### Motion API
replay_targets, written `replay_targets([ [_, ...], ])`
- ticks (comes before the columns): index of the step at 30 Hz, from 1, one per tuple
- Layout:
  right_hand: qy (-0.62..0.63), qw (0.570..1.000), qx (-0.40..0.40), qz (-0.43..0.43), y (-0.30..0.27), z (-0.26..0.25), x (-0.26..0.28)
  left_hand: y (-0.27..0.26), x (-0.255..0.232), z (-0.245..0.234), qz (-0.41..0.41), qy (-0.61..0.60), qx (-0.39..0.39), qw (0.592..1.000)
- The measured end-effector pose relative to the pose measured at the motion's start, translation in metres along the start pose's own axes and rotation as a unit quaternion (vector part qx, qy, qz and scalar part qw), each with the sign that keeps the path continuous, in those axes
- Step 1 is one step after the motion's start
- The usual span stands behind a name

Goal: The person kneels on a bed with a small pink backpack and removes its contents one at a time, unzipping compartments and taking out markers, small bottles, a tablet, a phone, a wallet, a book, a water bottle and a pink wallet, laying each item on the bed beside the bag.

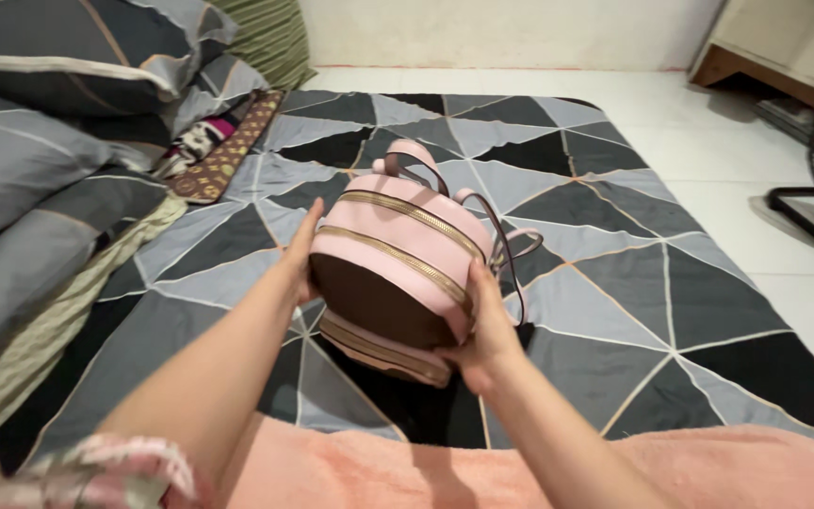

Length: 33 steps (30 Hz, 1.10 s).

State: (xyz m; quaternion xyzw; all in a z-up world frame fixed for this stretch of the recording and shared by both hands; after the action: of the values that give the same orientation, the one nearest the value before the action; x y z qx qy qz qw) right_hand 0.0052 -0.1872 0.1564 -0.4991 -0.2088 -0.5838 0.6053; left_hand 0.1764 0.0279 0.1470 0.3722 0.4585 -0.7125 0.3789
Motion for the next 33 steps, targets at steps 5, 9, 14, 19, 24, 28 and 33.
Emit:
replay_targets([
  [5,-0.085,0.992,0.094,0.006,0.027,0.035,0.027,-0.063,0.006,-0.021,0.082,-0.136,-0.030,0.987],
  [9,-0.223,0.965,0.129,0.048,0.058,0.077,0.058,-0.102,0.001,-0.028,0.105,-0.234,-0.100,0.961],
  [14,-0.331,0.925,0.183,0.040,0.085,0.125,0.068,-0.127,0.002,-0.043,0.118,-0.246,-0.271,0.923],
  [19,-0.339,0.920,0.189,0.042,0.119,0.144,0.054,-0.132,0.019,-0.045,0.158,-0.230,-0.378,0.883],
  [24,-0.277,0.944,0.176,0.025,0.146,0.135,0.044,-0.124,0.022,-0.037,0.153,-0.099,-0.417,0.890],
  [28,-0.240,0.948,0.211,0.007,0.149,0.123,0.040,-0.136,0.035,-0.034,0.192,-0.019,-0.431,0.882],
  [33,-0.202,0.954,0.221,0.011,0.159,0.108,0.029,-0.167,0.029,0.000,0.382,0.282,-0.465,0.747],
])
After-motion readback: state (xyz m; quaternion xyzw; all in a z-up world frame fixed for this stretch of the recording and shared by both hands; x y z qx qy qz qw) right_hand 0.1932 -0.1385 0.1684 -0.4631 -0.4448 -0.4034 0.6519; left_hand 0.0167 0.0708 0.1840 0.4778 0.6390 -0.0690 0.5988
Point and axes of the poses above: each hand's wrist, its own y-axis towards the middle knuckle, its own z-axis out of the palm, x = y × z, the point moved 7 cm from there along y, towards the middle knuckle, and after that the axes turned 2 degrees about -x, right-handed, at the moved point
